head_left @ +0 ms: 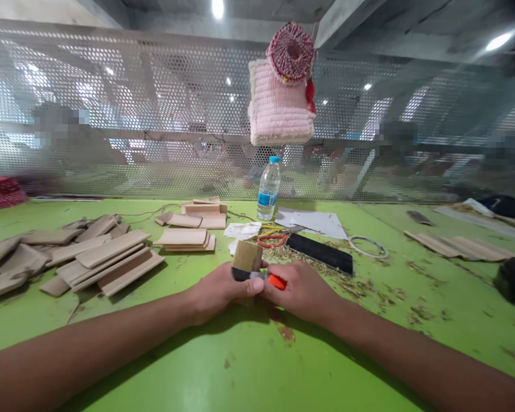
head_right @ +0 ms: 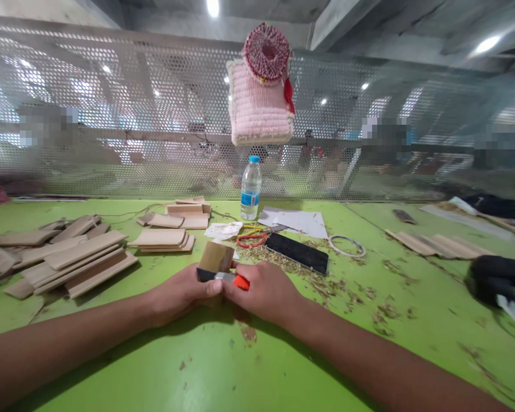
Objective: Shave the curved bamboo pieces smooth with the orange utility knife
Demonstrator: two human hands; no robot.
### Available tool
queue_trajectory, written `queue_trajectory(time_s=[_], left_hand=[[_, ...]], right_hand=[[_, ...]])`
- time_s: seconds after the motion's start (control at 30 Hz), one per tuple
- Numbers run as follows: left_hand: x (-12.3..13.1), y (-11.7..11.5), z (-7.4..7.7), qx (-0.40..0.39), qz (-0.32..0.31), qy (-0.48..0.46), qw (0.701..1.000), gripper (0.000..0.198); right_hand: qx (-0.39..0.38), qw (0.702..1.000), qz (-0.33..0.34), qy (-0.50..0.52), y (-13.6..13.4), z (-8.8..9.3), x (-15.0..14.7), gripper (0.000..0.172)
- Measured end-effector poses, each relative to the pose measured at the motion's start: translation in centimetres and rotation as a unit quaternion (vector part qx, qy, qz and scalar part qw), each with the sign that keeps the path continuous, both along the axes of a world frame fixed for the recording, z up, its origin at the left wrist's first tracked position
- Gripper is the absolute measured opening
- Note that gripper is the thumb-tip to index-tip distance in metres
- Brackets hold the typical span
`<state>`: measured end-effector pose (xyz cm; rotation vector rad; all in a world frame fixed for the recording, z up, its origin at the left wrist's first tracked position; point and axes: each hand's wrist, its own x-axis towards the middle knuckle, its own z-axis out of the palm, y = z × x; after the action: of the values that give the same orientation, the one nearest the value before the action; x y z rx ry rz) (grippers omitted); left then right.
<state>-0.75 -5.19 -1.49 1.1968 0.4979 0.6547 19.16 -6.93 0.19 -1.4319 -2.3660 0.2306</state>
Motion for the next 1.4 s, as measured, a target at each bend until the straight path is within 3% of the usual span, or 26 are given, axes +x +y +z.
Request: queue_trajectory(time_s=[0.17,0.37,0.57,0.7,1.0,1.3,1.4], left_hand=[[-0.1,-0.1,0.5,0.018,-0.002,0.025,1.000,0.035],[0.0,-0.1,0.2,0.054,0.052,0.060,0.995,0.040],[0.2,-0.1,-0.6,0.010,0.102,0.046,0.994,0.037],[0.1,0.0,-0.8,-0.032,0.090,0.036,0.995,0.035],[0.2,-0.4,0.7,0.077,0.027,0.068,0.994,0.046],[0.2,-0.5,0.2,0.144,0.066,0.109,0.981,0.051],[0.2,-0.5,-0.2,0.116,0.109,0.121,0.980,0.048]], right_hand=[[-0.004,1.000,0.008,-0.007,0.1,0.0,0.4,0.061],[0.029,0.999,-0.008,-0.030,-0.2,-0.3,0.2,0.063],[0.059,0.996,-0.063,-0.016,0.1,-0.5,-0.1,0.059],[0.079,0.992,-0.091,0.025,0.7,-0.3,0.2,0.057],[0.006,1.000,0.010,-0.007,0.2,0.2,0.0,0.056],[0.044,0.998,-0.034,-0.026,-0.5,0.2,0.0,0.061],[0.062,0.995,-0.073,-0.030,-0.3,0.2,0.0,0.061]])
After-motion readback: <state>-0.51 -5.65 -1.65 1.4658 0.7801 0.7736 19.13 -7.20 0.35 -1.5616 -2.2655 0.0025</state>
